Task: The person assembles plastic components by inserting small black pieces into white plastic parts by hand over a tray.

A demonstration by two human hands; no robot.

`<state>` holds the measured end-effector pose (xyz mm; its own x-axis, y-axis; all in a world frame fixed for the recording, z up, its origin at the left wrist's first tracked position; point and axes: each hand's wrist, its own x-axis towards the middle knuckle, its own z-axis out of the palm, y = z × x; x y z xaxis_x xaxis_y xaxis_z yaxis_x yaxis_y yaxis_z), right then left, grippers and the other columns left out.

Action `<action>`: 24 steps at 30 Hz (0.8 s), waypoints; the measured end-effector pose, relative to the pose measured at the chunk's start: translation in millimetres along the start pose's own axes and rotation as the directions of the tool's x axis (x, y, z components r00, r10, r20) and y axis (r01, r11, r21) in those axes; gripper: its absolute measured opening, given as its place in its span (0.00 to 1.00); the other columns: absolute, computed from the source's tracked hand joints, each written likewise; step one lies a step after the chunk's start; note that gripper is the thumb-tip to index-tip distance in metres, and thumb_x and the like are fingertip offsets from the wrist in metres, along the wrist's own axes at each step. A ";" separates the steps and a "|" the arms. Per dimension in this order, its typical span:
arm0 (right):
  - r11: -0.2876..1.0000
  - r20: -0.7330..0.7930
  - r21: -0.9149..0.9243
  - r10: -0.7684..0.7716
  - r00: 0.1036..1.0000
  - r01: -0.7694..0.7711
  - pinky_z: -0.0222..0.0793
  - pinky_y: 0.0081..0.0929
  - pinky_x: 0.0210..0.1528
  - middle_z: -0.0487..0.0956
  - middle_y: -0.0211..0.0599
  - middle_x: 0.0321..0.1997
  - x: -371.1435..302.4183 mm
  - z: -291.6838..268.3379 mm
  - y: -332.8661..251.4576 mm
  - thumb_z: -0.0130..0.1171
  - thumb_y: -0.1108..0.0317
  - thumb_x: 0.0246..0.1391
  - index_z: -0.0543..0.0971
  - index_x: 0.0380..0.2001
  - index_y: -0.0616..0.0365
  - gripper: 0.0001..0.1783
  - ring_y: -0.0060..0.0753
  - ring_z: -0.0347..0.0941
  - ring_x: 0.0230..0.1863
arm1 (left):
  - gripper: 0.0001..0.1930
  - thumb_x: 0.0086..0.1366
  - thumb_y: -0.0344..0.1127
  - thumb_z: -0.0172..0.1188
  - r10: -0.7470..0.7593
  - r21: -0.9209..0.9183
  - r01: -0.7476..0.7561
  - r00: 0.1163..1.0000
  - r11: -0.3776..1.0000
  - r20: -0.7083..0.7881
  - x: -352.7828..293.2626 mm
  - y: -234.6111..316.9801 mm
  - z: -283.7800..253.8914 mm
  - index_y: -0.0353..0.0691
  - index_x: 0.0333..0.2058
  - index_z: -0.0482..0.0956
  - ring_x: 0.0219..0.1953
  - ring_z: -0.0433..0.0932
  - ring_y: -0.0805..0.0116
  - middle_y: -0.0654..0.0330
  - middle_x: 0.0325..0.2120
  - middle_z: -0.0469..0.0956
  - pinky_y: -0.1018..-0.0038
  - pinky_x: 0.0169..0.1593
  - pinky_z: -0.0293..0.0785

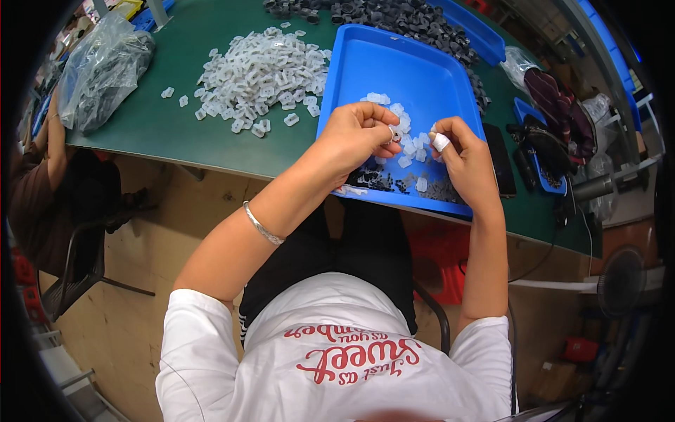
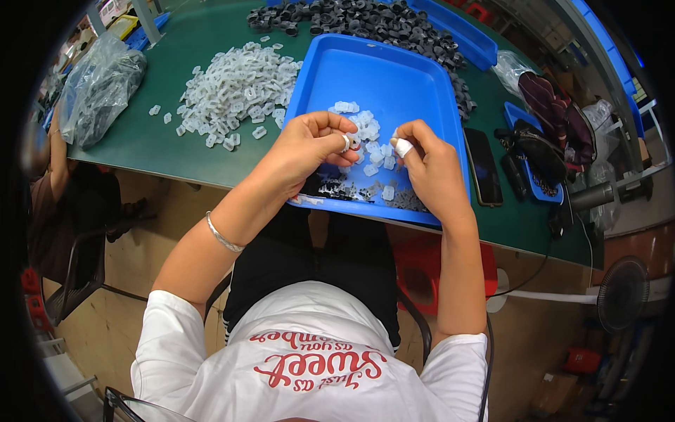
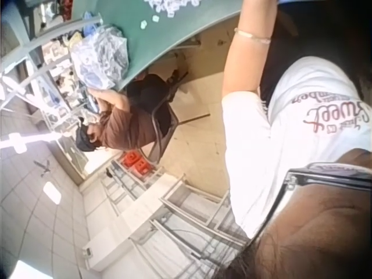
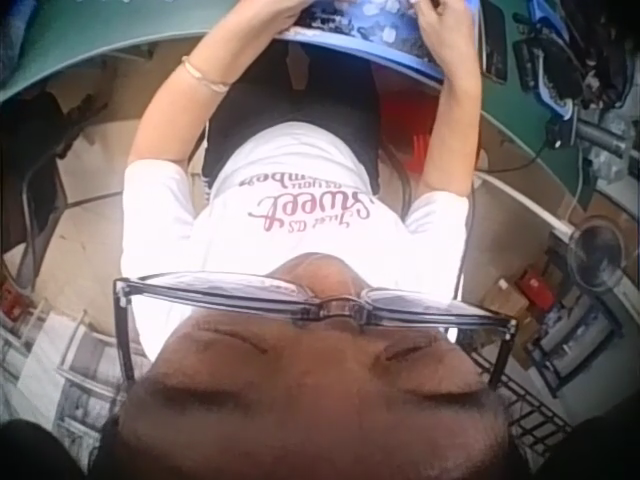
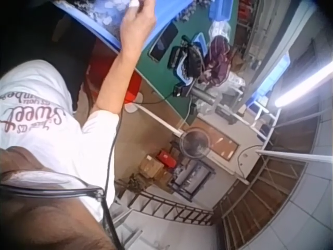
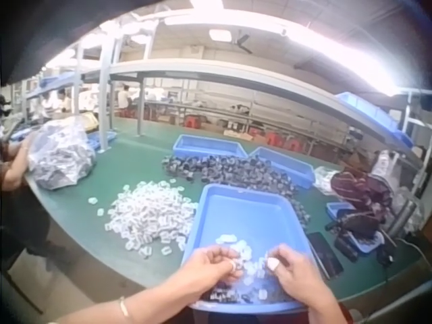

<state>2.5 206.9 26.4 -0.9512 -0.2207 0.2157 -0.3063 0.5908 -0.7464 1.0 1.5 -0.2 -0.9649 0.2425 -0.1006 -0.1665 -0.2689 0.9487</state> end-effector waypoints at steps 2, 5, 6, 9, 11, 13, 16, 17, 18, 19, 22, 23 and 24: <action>0.986 0.038 0.167 0.021 0.999 -0.028 0.70 0.21 0.33 0.79 0.33 0.28 2.2 1.6 3.6 0.56 0.73 0.58 0.77 0.34 0.63 0.04 0.23 0.76 0.29 | 0.11 0.62 0.24 0.56 0.002 0.024 -0.002 1.000 1.000 -0.003 -1.2 -0.1 -0.1 0.26 0.42 0.73 0.35 0.82 0.67 0.53 0.33 0.78 0.78 0.39 0.80; 0.916 0.091 0.395 0.040 0.995 -0.073 0.71 0.19 0.34 0.79 0.31 0.30 3.2 4.6 3.3 0.58 0.73 0.57 0.78 0.35 0.64 0.05 0.20 0.76 0.32 | 0.10 0.61 0.24 0.55 0.024 0.019 -0.024 1.000 1.000 0.003 -1.3 -0.3 0.6 0.27 0.42 0.73 0.35 0.82 0.66 0.53 0.34 0.78 0.77 0.39 0.80; 0.884 0.106 0.460 0.042 0.993 -0.086 0.72 0.18 0.35 0.80 0.32 0.31 3.3 6.2 2.8 0.58 0.73 0.57 0.78 0.36 0.64 0.06 0.21 0.77 0.33 | 0.10 0.61 0.24 0.55 0.019 0.001 -0.019 1.000 1.000 0.007 -0.7 -1.0 0.8 0.26 0.42 0.73 0.35 0.82 0.66 0.52 0.34 0.77 0.77 0.39 0.80; 0.850 0.129 0.514 0.050 0.990 -0.110 0.73 0.19 0.38 0.81 0.36 0.32 3.1 8.6 -0.9 0.59 0.74 0.56 0.78 0.36 0.66 0.06 0.24 0.78 0.35 | 0.10 0.61 0.23 0.55 0.011 -0.026 -0.010 1.000 1.000 0.016 1.0 -3.6 -0.5 0.26 0.42 0.72 0.36 0.82 0.66 0.52 0.35 0.77 0.78 0.40 0.80; 0.831 0.112 0.547 0.039 0.993 -0.094 0.74 0.19 0.38 0.81 0.37 0.33 3.2 11.2 -0.4 0.59 0.74 0.56 0.78 0.36 0.66 0.06 0.25 0.78 0.36 | 0.10 0.61 0.23 0.55 0.007 -0.036 -0.006 1.000 0.999 0.022 0.7 -3.6 -0.7 0.26 0.42 0.72 0.37 0.82 0.66 0.52 0.36 0.77 0.78 0.40 0.80; 0.811 0.094 0.579 0.029 0.995 -0.078 0.74 0.19 0.38 0.81 0.37 0.33 3.5 14.1 -0.5 0.59 0.75 0.55 0.78 0.36 0.66 0.06 0.25 0.79 0.36 | 0.11 0.61 0.23 0.54 -0.002 -0.030 0.003 1.000 1.000 0.023 -0.4 -1.4 0.4 0.26 0.42 0.72 0.37 0.82 0.65 0.51 0.36 0.77 0.78 0.40 0.80; 0.828 0.058 0.556 0.056 0.997 -0.078 0.74 0.18 0.37 0.81 0.37 0.33 4.1 20.2 -2.8 0.60 0.77 0.54 0.78 0.36 0.65 0.06 0.23 0.78 0.34 | 0.10 0.61 0.23 0.55 0.010 -0.024 -0.009 1.000 1.000 0.019 -1.5 -2.3 0.3 0.26 0.42 0.72 0.37 0.82 0.66 0.51 0.35 0.78 0.79 0.40 0.80; 0.848 0.048 0.523 0.069 0.996 -0.084 0.74 0.17 0.36 0.81 0.36 0.33 3.6 22.2 -3.5 0.60 0.77 0.54 0.78 0.36 0.65 0.06 0.22 0.78 0.34 | 0.10 0.61 0.23 0.55 0.010 -0.024 -0.010 1.000 1.000 0.016 -1.5 -2.4 0.1 0.26 0.42 0.72 0.37 0.82 0.66 0.51 0.35 0.78 0.79 0.40 0.80; 0.868 0.036 0.488 0.083 0.996 -0.090 0.74 0.16 0.36 0.81 0.35 0.32 3.1 23.3 -4.6 0.60 0.77 0.54 0.79 0.37 0.66 0.07 0.21 0.78 0.33 | 0.10 0.62 0.23 0.55 0.012 -0.022 -0.012 1.000 1.000 0.021 -1.1 -2.2 0.4 0.26 0.42 0.72 0.37 0.82 0.66 0.52 0.35 0.78 0.79 0.39 0.80; 0.869 0.036 0.487 0.083 0.996 -0.090 0.74 0.16 0.36 0.81 0.35 0.32 3.2 24.3 -5.7 0.60 0.77 0.54 0.79 0.37 0.66 0.07 0.21 0.78 0.33 | 0.10 0.62 0.23 0.56 0.015 -0.020 -0.014 1.000 1.000 0.026 -0.7 -2.1 0.6 0.27 0.42 0.72 0.37 0.82 0.67 0.52 0.34 0.79 0.79 0.39 0.80; 0.883 0.011 0.463 0.078 0.997 -0.074 0.73 0.16 0.37 0.81 0.33 0.31 3.9 26.9 -7.3 0.60 0.78 0.53 0.79 0.37 0.65 0.08 0.18 0.76 0.33 | 0.11 0.62 0.24 0.56 0.040 -0.027 -0.040 0.999 0.999 0.004 -1.1 -3.6 0.8 0.27 0.43 0.72 0.37 0.82 0.68 0.52 0.34 0.79 0.80 0.39 0.80; 0.885 -0.011 0.463 0.050 0.999 -0.039 0.72 0.16 0.38 0.81 0.33 0.31 4.4 27.9 -6.7 0.60 0.78 0.53 0.79 0.38 0.65 0.08 0.17 0.76 0.33 | 0.11 0.62 0.24 0.56 0.040 -0.027 -0.040 0.999 0.999 0.004 -1.6 -3.2 0.9 0.27 0.43 0.72 0.37 0.82 0.68 0.52 0.34 0.79 0.80 0.39 0.80; 0.887 -0.032 0.462 0.022 0.999 -0.005 0.72 0.16 0.38 0.80 0.32 0.31 4.9 28.5 -6.3 0.60 0.78 0.53 0.80 0.38 0.65 0.08 0.17 0.76 0.34 | 0.12 0.62 0.24 0.56 0.038 -0.014 -0.037 0.999 0.999 0.014 -2.7 -1.3 1.5 0.27 0.44 0.73 0.37 0.82 0.69 0.52 0.35 0.80 0.80 0.40 0.79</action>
<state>0.9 179.9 14.2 -0.9585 -0.1826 0.2191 -0.2497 0.1661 -0.9540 4.1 2.5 -0.7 -0.9675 0.2454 -0.0605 -0.1331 -0.2910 0.9474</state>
